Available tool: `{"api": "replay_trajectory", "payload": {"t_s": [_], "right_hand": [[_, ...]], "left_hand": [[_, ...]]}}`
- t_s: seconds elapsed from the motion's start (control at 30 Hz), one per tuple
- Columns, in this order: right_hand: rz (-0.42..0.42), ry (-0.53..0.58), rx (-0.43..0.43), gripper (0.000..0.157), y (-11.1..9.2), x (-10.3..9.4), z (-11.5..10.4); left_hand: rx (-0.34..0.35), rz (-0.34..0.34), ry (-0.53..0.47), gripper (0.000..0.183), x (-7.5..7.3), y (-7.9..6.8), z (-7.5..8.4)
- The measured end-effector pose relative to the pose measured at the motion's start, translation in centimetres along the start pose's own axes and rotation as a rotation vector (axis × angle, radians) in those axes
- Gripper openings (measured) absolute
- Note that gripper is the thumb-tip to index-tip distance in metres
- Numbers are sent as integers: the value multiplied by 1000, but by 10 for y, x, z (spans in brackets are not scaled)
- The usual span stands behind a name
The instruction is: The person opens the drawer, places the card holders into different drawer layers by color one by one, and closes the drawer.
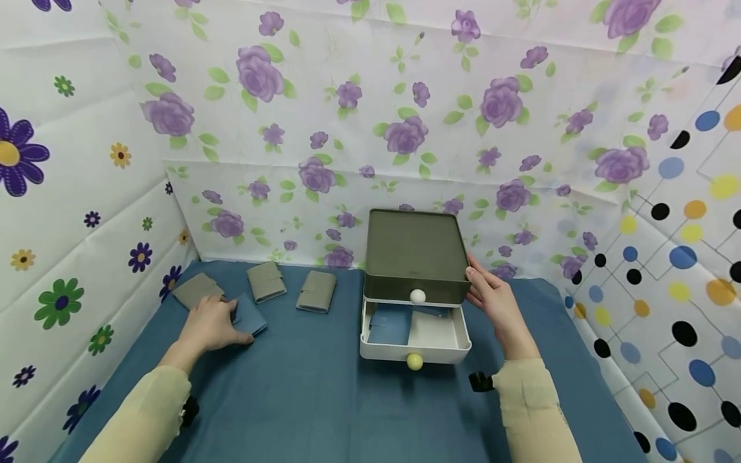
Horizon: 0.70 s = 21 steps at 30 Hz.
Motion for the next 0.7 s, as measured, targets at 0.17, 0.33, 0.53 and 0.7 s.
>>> {"api": "replay_trajectory", "payload": {"t_s": [0.17,0.33,0.53,0.7], "right_hand": [[-1,6,-16,67,2,-1,-4],[3,11,-15,65,1,0,-1],[0,24,-15,66,2,0,-1],[8,27,-15,64,3,0,-1]], "left_hand": [[34,58,-43,103,-14,2,17],[84,109,-70,102,-24,-1,40],[141,187,-121,102,-40,-8,76],[208,231,-169,104,-51,-17,107]]}}
Point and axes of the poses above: each hand's wrist, its own y-axis towards the middle knuckle, its own x-axis out of the palm, z = x × y, the point moved 10 cm from there along y, towards the middle knuckle, and after that the axes turned 3 degrees about z, right-handed, at the moved point
